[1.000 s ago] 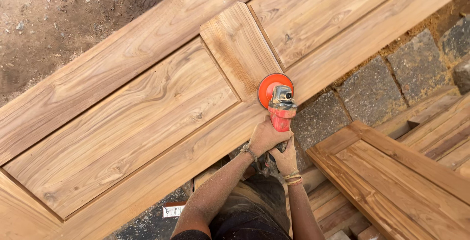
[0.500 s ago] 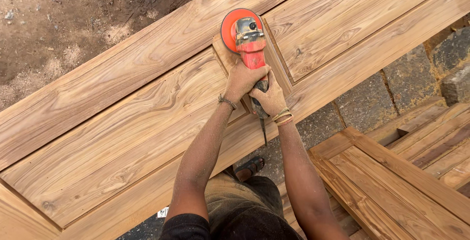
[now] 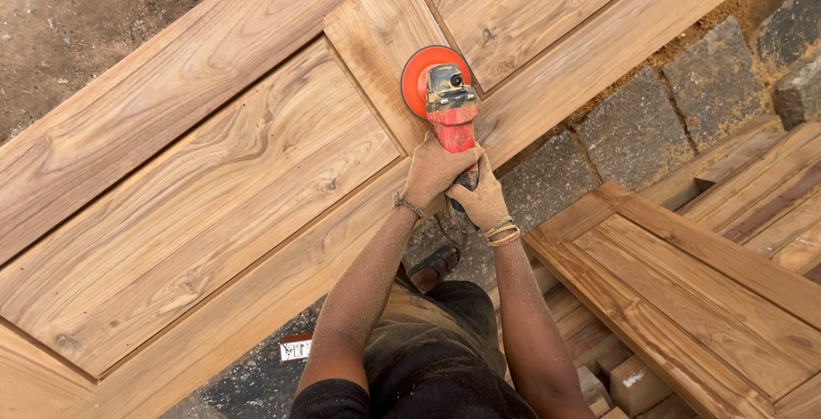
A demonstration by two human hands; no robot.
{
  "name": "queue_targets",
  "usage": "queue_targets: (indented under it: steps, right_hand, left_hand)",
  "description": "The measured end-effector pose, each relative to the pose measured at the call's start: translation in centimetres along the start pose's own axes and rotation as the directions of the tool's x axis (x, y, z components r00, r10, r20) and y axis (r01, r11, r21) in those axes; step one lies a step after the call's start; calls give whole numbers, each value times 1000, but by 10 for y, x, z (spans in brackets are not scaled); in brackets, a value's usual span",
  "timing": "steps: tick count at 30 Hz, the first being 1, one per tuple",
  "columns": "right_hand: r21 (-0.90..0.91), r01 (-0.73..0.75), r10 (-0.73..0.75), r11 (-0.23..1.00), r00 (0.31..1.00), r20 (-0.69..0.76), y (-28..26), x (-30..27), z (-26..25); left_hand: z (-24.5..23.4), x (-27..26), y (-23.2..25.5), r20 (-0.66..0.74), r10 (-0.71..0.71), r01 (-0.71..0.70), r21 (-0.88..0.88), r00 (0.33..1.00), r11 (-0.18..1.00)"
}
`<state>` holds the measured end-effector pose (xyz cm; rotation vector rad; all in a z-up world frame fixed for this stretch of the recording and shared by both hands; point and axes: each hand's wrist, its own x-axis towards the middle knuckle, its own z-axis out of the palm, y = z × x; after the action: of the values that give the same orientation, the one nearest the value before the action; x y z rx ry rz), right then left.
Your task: The person uses a red orbital sander to smooth the surface of a wooden cabinet door. They move the sander across the flat panels and along the raised frame edges, generating sawdust. The person repositions the door and continues sanding different sections.
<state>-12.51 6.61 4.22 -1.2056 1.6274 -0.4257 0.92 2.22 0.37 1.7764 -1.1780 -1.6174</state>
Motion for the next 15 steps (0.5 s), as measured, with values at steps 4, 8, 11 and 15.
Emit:
queue_targets:
  steps: [4, 8, 11, 15]
  right_hand:
    - [13, 41, -41, 999, 999, -19, 21, -26, -8]
    - [-27, -8, 6, 1000, 999, -51, 48, -49, -13]
    - [13, -73, 74, 997, 993, -94, 68, -79, -11]
    - [90, 17, -3, 996, 988, -154, 96, -112, -1]
  left_hand:
    - [25, -18, -8, 2, 72, -72, 35, 997, 997]
    - [48, -38, -12, 46, 14, -16, 39, 999, 999]
    - [62, -65, -18, 50, 57, -58, 21, 997, 998]
    - [73, -95, -28, 172, 68, -91, 131, 983, 987]
